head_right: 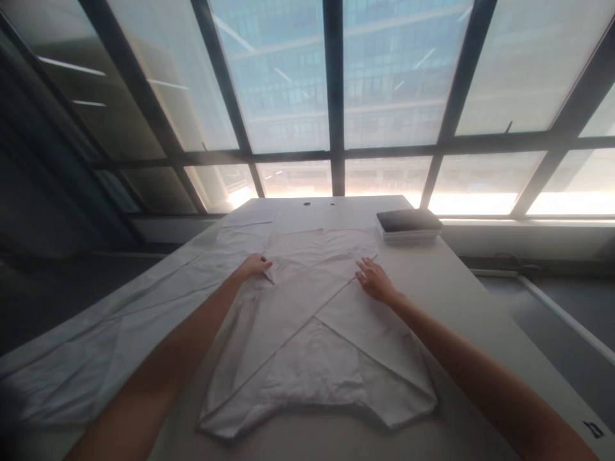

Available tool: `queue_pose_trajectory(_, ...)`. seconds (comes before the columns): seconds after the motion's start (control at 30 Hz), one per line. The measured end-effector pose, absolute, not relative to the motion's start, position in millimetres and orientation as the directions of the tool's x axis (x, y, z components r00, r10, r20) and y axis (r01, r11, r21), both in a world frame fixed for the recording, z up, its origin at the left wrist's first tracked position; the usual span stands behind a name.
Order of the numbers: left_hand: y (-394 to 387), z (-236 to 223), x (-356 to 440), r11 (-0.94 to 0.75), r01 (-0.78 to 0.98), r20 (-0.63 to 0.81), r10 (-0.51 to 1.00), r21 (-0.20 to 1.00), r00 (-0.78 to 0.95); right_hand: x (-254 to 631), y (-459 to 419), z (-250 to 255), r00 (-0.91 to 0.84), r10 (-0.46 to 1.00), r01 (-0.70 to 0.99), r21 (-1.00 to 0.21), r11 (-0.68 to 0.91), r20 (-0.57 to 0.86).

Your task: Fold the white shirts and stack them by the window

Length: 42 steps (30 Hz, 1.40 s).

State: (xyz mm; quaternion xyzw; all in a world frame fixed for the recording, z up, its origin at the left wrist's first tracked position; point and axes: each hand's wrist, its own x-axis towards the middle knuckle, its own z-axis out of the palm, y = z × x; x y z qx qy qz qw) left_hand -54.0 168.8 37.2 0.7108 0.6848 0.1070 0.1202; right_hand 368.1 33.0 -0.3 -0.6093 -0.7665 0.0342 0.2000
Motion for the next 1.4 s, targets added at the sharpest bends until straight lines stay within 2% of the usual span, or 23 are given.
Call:
queue_pose_trajectory(0.17, 181.8, 39.4, -52.4, -0.075, 0.940, 0.003, 0.997, 0.334, 0.078, 378.7, 69.9, -0.7, -0.194, 0.961, 0.954, -0.189, 0.231, 0.196)
queue_pose_trajectory(0.37, 177.0, 26.8, -52.6, -0.105, 0.932, 0.103, 0.992, 0.346, 0.074, 389.7, 76.1, -17.8, -0.177, 0.978, 0.962, -0.189, 0.196, 0.110)
queue_pose_trajectory(0.63, 169.3, 13.3, -49.2, -0.048, 0.941, 0.157, 0.988, 0.334, -0.006, 395.7, 75.4, -19.5, -0.210, 0.968, 0.956, -0.179, 0.233, 0.139)
queue_pose_trajectory(0.7, 165.9, 12.8, -48.8, -0.047, 0.952, 0.192, 0.981, 0.304, -0.013, 394.7, 73.6, -19.0, -0.203, 0.967, 0.959, -0.169, 0.228, 0.152)
queue_pose_trajectory(0.77, 163.1, 12.7, -46.1, -0.089, 0.966, 0.289, 0.957, 0.242, 0.016, 392.8, 71.4, -17.9, -0.196, 0.966, 0.962, -0.158, 0.223, 0.168)
queue_pose_trajectory(0.83, 160.7, 11.2, -39.4, -0.226, 0.960, 0.365, 0.919, 0.169, 0.152, 391.1, 69.7, -16.4, -0.195, 0.965, 0.963, -0.152, 0.223, 0.177)
queue_pose_trajectory(0.9, 157.4, 7.3, -28.7, -0.415, 0.902, 0.324, 0.875, 0.117, 0.360, 390.6, 69.5, -14.8, -0.197, 0.964, 0.962, -0.154, 0.225, 0.179)
queue_pose_trajectory(0.97, 152.3, 1.7, -16.8, -0.525, 0.845, 0.198, 0.843, 0.098, 0.501, 391.3, 70.2, -12.4, -0.195, 0.964, 0.961, -0.164, 0.224, 0.180)
queue_pose_trajectory(1.07, 143.3, -4.8, -4.0, -0.510, 0.856, 0.045, 0.860, 0.089, 0.508, 389.4, 67.4, -4.1, -0.164, 0.967, 0.961, -0.190, 0.201, 0.193)
queue_pose_trajectory(1.2, 136.5, -5.2, -0.7, -0.482, 0.874, 0.021, 0.876, 0.066, 0.481, 364.4, 38.4, 10.6, -0.053, 0.941, 0.965, -0.224, 0.134, 0.335)
queue_pose_trajectory(1.3, 137.1, -4.1, -2.2, -0.488, 0.871, 0.025, 0.873, 0.058, 0.487, 336.4, -0.3, 10.9, -0.269, 0.894, 0.906, -0.220, 0.361, 0.359)
queue_pose_trajectory(1.33, 138.0, -4.1, -2.7, -0.489, 0.870, 0.024, 0.872, 0.059, 0.488, 330.3, -12.6, 8.3, -0.349, 0.879, 0.878, -0.216, 0.428, 0.325)
queue_pose_trajectory(1.4, 139.7, -4.8, -3.5, -0.489, 0.869, 0.025, 0.872, 0.070, 0.489, 328.1, -32.4, 1.2, -0.412, 0.882, 0.861, -0.220, 0.460, 0.229)
